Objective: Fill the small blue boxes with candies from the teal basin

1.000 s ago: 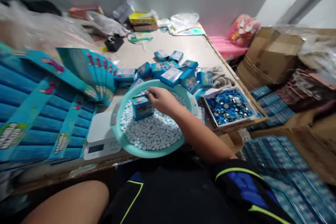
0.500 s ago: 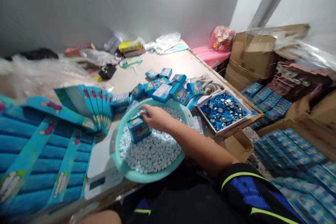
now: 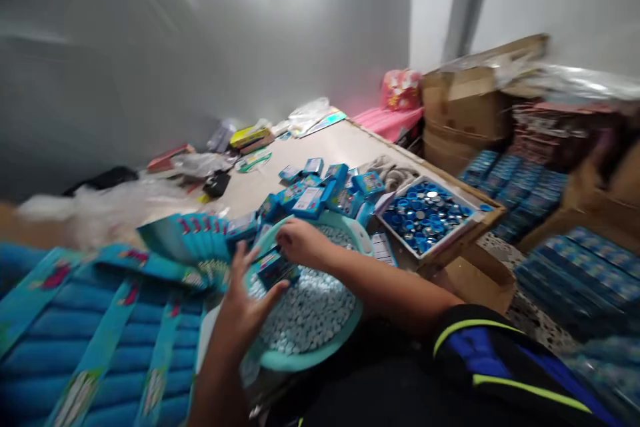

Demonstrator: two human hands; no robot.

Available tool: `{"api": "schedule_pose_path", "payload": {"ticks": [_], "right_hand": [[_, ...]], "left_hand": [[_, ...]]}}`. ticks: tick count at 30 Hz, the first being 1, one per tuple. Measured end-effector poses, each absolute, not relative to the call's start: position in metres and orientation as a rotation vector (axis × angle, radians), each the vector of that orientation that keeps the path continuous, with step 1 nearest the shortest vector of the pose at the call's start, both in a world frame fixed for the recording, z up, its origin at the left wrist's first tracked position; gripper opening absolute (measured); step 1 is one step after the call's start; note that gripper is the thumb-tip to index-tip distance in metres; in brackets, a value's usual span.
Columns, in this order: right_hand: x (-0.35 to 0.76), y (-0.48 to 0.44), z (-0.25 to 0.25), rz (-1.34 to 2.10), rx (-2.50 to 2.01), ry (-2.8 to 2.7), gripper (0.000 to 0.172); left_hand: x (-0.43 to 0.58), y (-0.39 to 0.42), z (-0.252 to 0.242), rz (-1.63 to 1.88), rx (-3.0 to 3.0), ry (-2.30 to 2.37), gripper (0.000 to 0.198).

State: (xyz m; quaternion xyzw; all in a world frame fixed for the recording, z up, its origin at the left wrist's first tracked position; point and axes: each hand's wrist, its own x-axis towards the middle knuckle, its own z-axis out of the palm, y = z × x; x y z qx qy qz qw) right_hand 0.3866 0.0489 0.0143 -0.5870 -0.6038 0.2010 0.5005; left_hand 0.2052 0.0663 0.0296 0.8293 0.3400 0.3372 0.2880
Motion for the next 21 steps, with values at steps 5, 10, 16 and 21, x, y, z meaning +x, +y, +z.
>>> {"api": "schedule_pose_path", "payload": {"ticks": [5,10,16,21], "right_hand": [[0.392,0.044,0.008,0.474,-1.330,-1.370,0.019],[0.395,0.039,0.004,0.552,-1.401,-1.384,0.016],[0.391,0.033,-0.001,0.702,-1.497,-1.759,0.020],[0.391,0.031,0.002,0.744,-1.577,-1.923,0.022]], "left_hand": [[0.188,0.054,0.021,0.923,2.206,1.013,0.037],[0.142,0.043,0.025,1.350,2.111,1.375,0.025],[0.086,0.051,0.004,1.370,2.122,1.793,0.039],[0.080,0.048,-0.005,1.206,2.311,1.859,0.028]]}}
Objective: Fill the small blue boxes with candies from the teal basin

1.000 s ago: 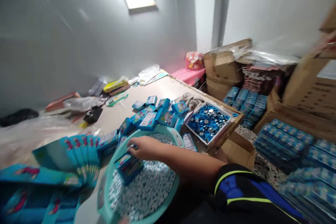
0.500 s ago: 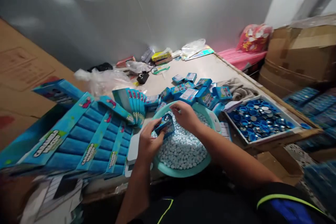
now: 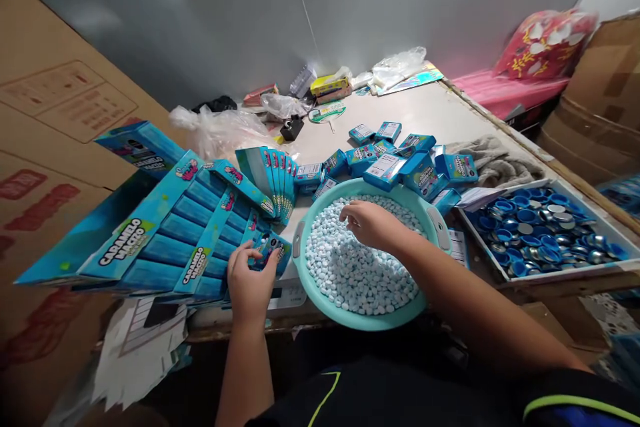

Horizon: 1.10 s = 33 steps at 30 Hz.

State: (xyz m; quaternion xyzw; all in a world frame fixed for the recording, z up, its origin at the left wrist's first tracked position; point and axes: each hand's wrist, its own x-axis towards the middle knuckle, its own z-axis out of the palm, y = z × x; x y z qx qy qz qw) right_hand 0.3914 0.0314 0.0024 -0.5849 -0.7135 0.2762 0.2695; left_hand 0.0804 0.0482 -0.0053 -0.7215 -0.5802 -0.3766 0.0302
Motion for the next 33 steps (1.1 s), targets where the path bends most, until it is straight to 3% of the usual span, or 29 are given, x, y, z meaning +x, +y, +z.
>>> {"api": "schedule_pose_path", "payload": {"ticks": [3,7,10,13,16,28,33], "right_hand": [[0.393,0.030,0.005,0.764,-1.665,-1.970,0.022],[0.397,0.026,-0.001,0.676,-1.698,-1.989,0.021],[0.402,0.025,-0.013,0.592,-1.657,-1.983,0.024],[0.406,0.025,-0.027,0.541,-1.614,-1.982,0.028],[0.407,0.023,-0.035,0.601,-1.566,-2.083,0.025],[0.403,0.021,-0.028,0.815,-1.581,-2.291,0.031],[0.402,0.022,-0.029,0.857,-1.634,-2.287,0.017]], "left_hand": [[0.097,0.026,0.009,-1.341,-2.209,-1.347,0.016],[0.140,-0.007,0.025,-1.545,-2.816,-0.771,0.019],[0.172,-0.015,0.020,-1.104,-3.315,-0.733,0.011],[0.187,-0.012,0.008,-0.430,-3.480,-0.899,0.036],[0.189,-0.009,0.003,-0.183,-3.511,-0.958,0.041],[0.185,-0.005,-0.001,-0.438,-3.638,-0.956,0.017],[0.185,-0.004,-0.003,-0.517,-3.675,-0.957,0.013]]}}
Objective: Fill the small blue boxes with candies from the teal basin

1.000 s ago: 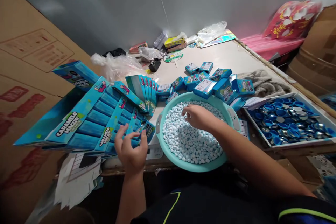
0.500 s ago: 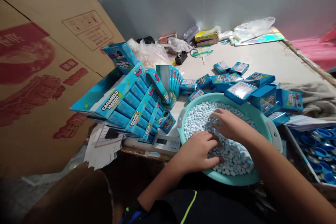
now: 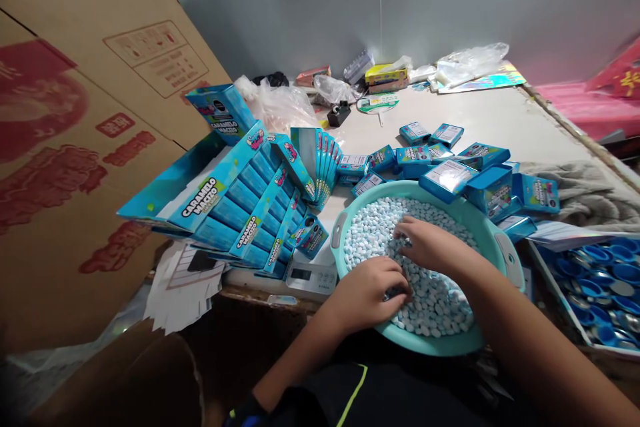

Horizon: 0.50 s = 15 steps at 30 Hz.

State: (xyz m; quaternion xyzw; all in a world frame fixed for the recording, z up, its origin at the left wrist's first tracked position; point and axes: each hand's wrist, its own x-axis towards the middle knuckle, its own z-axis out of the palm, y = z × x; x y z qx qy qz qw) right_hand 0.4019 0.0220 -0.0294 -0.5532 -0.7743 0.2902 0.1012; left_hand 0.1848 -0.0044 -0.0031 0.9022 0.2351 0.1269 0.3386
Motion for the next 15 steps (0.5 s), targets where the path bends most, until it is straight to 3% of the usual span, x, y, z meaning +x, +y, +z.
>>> {"api": "schedule_pose_path", "payload": {"ticks": [5,9,12,15], "right_hand": [[0.402,0.022,-0.034,0.817,-1.611,-2.296,0.013],[0.401,0.023,-0.033,0.830,-1.584,-2.274,0.011],[0.399,0.025,-0.026,0.841,-1.611,-2.276,0.011],[0.396,0.026,-0.015,0.870,-1.663,-2.288,0.012]], "left_hand": [[0.185,-0.007,-0.004,0.420,2.349,0.572,0.010],[0.171,-0.012,-0.001,0.851,2.477,0.635,0.011],[0.147,-0.007,-0.002,1.240,2.564,1.049,0.026],[0.121,0.008,-0.011,1.404,2.409,1.610,0.038]]}}
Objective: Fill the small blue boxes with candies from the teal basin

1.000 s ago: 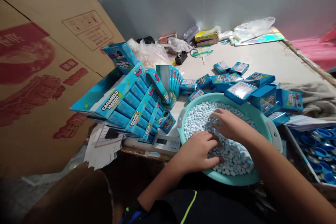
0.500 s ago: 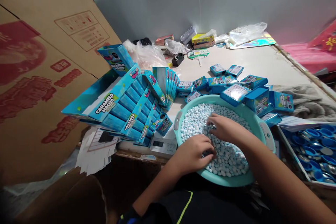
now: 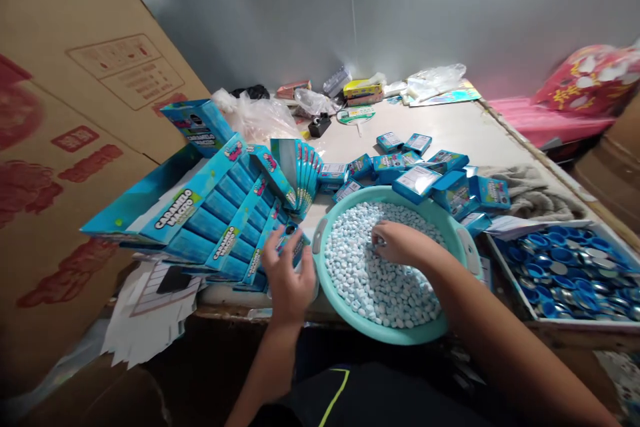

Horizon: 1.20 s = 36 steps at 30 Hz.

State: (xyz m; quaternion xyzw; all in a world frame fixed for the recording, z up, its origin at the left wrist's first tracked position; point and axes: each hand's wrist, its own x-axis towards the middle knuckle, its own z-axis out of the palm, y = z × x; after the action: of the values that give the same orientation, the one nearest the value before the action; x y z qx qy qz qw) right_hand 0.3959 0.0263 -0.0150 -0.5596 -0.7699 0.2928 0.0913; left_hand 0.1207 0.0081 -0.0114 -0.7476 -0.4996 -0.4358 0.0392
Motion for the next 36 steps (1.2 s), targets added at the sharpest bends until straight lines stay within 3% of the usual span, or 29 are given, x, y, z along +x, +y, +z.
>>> {"api": "schedule_pose_path", "payload": {"ticks": [6,8,11,13,15,20,27,36], "right_hand": [[0.393,0.024,0.001,0.891,-1.739,-2.261,0.015],[0.394,0.024,0.002,0.885,-1.735,-2.252,0.015],[0.394,0.024,0.001,0.875,-1.727,-2.242,0.016],[0.394,0.025,0.001,0.873,-1.731,-2.228,0.016],[0.394,0.026,0.001,0.864,-1.737,-2.213,0.015],[0.394,0.026,0.006,0.873,-1.766,-2.265,0.018],[0.395,0.025,0.009,0.913,-1.792,-2.238,0.041],[0.396,0.025,0.014,0.933,-1.807,-2.235,0.031]], "left_hand": [[0.097,0.034,-0.050,-1.499,-2.089,-2.076,0.095],[0.093,0.038,-0.056,-1.599,-1.991,-2.238,0.101],[0.088,0.043,-0.047,-1.647,-1.889,-2.162,0.077],[0.085,0.045,-0.028,-1.573,-2.060,-1.822,0.052],[0.087,0.048,-0.004,-1.330,-2.384,-1.457,0.041],[0.101,0.055,0.032,-0.691,-2.752,-1.058,0.061],[0.112,0.064,0.036,-0.518,-2.736,-0.997,0.063],[0.123,0.062,0.036,-0.566,-2.747,-1.127,0.062]]}}
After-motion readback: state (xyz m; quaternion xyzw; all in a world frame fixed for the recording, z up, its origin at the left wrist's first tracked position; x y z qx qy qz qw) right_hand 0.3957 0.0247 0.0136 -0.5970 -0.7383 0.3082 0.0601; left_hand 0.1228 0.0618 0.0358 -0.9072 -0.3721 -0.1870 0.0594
